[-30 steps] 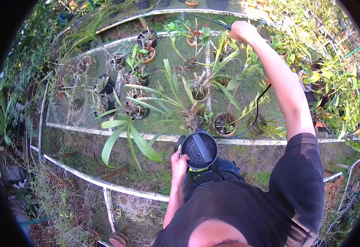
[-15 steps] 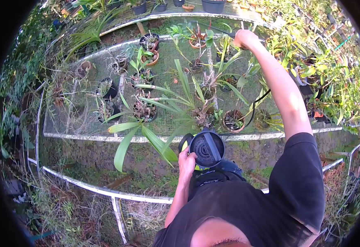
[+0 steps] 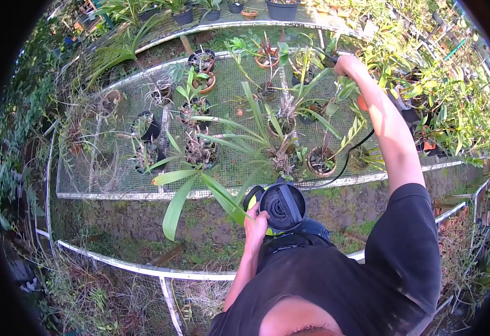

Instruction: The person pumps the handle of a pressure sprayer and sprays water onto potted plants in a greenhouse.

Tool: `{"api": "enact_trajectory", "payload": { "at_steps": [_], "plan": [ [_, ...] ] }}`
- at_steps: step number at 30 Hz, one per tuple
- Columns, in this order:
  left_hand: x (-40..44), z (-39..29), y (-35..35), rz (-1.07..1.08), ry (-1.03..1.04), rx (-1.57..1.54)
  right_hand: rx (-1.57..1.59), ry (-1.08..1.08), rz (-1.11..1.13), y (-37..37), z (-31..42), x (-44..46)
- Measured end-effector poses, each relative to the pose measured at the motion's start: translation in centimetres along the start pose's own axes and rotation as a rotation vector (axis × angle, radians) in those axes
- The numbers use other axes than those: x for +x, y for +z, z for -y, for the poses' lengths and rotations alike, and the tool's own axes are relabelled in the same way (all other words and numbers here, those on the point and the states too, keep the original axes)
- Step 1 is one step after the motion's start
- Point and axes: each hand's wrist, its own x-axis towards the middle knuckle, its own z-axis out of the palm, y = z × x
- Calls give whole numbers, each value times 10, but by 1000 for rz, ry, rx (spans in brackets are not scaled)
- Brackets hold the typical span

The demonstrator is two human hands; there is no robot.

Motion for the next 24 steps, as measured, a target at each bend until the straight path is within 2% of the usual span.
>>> {"api": "enact_trajectory", "payload": {
  "at_steps": [4,5,8,9,12,13,16,19,24],
  "plan": [
    [2,18,-4,-26,6,-61,51,30,97,-3,22,-10],
    [3,21,-6,-43,2,-39,-21,-50,83,0,28,-3],
    [1,22,-7,-49,6,-52,28,-113,190,-12,59,-18],
    [1,20,-7,-40,11,-67,39,-144,76,-6,67,-13],
    [-4,15,-8,-51,18,-45,43,-230,19,-4,83,-3],
    [-6,13,-8,-52,14,-37,-18,-198,76,-7,90,-5],
    [-11,11,-8,-68,2,-34,-42,-261,46,-13,87,-33],
    [-10,18,-6,-85,-6,-71,60,-214,-37,-10,92,-30],
    [-17,11,-3,-35,-7,-79,-85,-320,63,-6,76,-47]
  ]
}}
